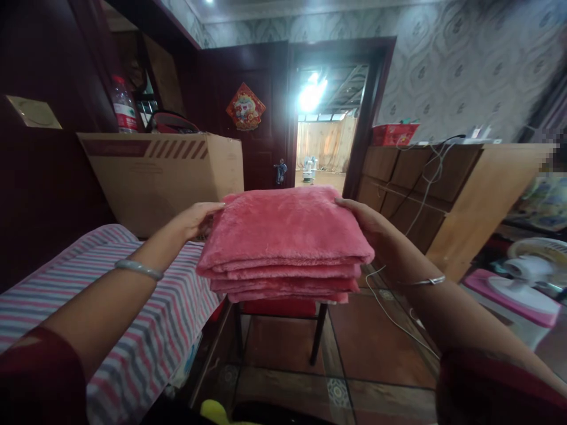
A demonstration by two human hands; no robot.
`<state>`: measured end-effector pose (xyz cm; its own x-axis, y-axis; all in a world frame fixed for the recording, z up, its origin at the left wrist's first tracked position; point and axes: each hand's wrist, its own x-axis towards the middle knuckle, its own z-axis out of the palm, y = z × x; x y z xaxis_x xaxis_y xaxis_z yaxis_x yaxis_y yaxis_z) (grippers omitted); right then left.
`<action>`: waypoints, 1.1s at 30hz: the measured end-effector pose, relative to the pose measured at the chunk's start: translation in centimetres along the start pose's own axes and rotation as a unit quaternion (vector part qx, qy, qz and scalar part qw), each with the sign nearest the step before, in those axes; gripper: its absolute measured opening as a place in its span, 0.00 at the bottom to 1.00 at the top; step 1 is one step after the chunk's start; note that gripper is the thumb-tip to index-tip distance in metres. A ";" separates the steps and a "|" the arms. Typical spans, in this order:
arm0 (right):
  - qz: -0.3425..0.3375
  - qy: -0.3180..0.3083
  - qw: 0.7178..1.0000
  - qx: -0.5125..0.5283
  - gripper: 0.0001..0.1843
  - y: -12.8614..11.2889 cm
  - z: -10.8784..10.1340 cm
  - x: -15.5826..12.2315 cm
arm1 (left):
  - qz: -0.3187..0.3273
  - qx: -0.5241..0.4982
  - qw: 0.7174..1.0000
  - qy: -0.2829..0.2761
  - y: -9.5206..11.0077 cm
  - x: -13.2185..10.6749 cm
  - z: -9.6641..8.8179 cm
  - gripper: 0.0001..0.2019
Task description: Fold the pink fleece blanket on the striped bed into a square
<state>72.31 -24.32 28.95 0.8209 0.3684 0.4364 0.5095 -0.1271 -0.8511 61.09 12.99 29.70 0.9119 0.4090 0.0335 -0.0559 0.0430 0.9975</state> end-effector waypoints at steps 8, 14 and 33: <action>0.023 0.015 0.997 0.078 0.27 0.4 0.2 -1.3 | 0.138 0.029 0.990 0.021 -2.1 -2.9 1.1 0.20; 0.013 0.025 0.996 0.079 0.35 1.7 1.3 -2.4 | 0.133 -0.027 0.991 0.013 -3.5 -1.6 1.5 0.23; 0.032 0.045 0.998 -0.004 0.28 1.6 -0.6 -2.7 | 0.080 -0.009 0.995 0.060 -3.8 -3.3 -0.2 0.24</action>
<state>71.11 -26.02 26.55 0.8714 0.2753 0.4061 0.4573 -0.1560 -0.8755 58.25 11.69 25.77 0.8354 0.5181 0.1835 -0.2052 -0.0156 0.9786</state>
